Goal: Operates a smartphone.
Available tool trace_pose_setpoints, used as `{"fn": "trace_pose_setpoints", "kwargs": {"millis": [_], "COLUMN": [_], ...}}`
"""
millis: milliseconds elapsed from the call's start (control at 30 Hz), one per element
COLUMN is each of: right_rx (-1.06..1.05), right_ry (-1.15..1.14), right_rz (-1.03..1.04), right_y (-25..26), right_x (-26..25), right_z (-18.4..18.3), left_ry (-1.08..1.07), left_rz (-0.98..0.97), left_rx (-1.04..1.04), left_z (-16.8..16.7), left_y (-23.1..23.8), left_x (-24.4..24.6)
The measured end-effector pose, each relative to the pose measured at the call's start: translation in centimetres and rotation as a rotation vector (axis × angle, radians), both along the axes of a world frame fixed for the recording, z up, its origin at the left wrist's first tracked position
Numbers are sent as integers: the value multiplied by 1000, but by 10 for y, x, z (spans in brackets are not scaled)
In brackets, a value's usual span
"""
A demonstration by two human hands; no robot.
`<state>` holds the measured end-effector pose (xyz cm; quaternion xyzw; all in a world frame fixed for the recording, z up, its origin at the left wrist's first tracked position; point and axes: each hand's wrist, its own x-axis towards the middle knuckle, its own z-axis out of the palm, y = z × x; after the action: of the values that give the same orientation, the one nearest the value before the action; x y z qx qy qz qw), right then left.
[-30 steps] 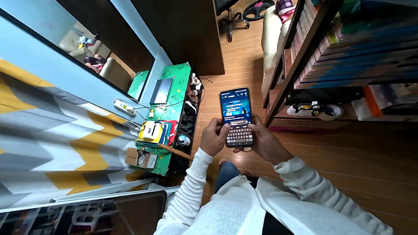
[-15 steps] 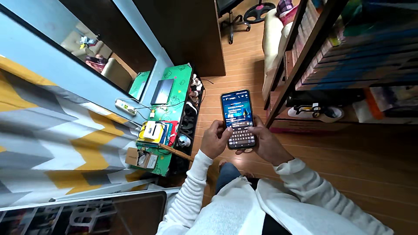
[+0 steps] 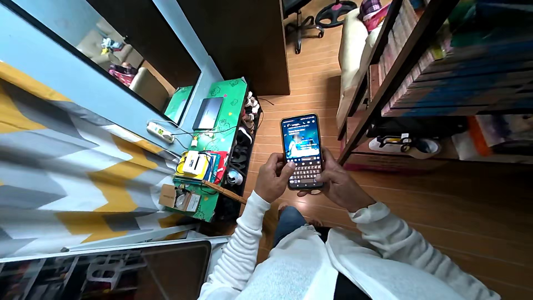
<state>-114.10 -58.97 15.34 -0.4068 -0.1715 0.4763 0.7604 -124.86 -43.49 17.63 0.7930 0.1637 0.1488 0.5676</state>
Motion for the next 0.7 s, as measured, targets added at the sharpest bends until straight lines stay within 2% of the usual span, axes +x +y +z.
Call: {"fn": "trace_pose_setpoints", "kwargs": {"millis": [300, 700], "right_rx": [-8, 2], "right_ry": [-17, 4], "right_rz": [-1, 4], "right_y": [1, 3], "right_x": [3, 2], "right_z": [-2, -2], "left_ry": [53, 23], "left_rz": [-10, -16], "left_rx": [0, -20], "left_z": [2, 2], "left_y": [1, 3], "left_x": [2, 1]}}
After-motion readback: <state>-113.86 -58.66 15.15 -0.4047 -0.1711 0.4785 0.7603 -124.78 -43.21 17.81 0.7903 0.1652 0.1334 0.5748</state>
